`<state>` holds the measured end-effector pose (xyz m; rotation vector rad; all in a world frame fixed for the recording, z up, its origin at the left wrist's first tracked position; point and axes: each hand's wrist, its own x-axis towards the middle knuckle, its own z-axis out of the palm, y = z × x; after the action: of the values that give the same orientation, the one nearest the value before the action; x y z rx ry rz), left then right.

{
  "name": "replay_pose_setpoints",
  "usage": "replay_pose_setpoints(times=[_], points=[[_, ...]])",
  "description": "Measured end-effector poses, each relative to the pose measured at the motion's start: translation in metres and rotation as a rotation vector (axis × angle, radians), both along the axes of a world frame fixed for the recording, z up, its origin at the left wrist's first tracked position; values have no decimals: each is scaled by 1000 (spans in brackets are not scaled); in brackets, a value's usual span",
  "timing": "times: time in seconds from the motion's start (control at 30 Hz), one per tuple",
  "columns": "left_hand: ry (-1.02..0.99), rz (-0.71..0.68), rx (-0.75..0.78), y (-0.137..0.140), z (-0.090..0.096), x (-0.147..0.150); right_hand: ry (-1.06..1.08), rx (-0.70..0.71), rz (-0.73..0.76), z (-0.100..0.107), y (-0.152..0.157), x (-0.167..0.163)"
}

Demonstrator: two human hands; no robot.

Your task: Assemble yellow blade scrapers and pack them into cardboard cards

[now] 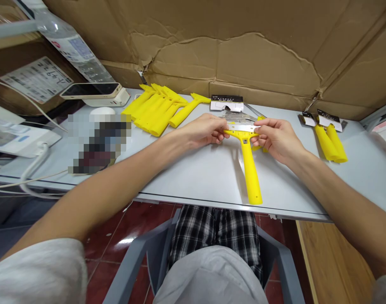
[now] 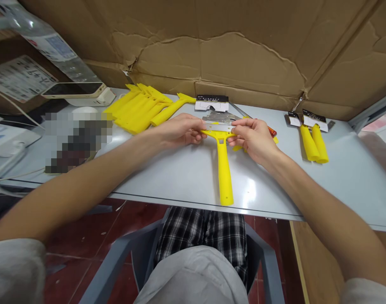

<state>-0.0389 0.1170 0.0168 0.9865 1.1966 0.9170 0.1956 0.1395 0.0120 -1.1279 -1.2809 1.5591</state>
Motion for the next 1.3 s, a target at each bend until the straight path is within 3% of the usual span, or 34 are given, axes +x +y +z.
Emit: replay_pose_setpoints(times=[0.13,0.27,0.43,0.53,0.67,0.77,1.3], points=[[39,-37,5,-1,3,-1,0,7,-2,-1,1,0],[213,-43,170,5,3,-12,-26,3,-30,-2,6,4],[792,56,525,18,-1,-34,-27,13,-49,-3,13,9],[1039,-8,627,22,-7,-42,-12,14,-58,-3,16,9],[1088,-105,693,23,-17,-40,1,14,-56,-4,16,8],[1102,-99,725,23,-22,-37,-8,11,-56,-5,16,9],[1225,-99,602,23,-20,-43,-34,10,-42,-4,15,9]])
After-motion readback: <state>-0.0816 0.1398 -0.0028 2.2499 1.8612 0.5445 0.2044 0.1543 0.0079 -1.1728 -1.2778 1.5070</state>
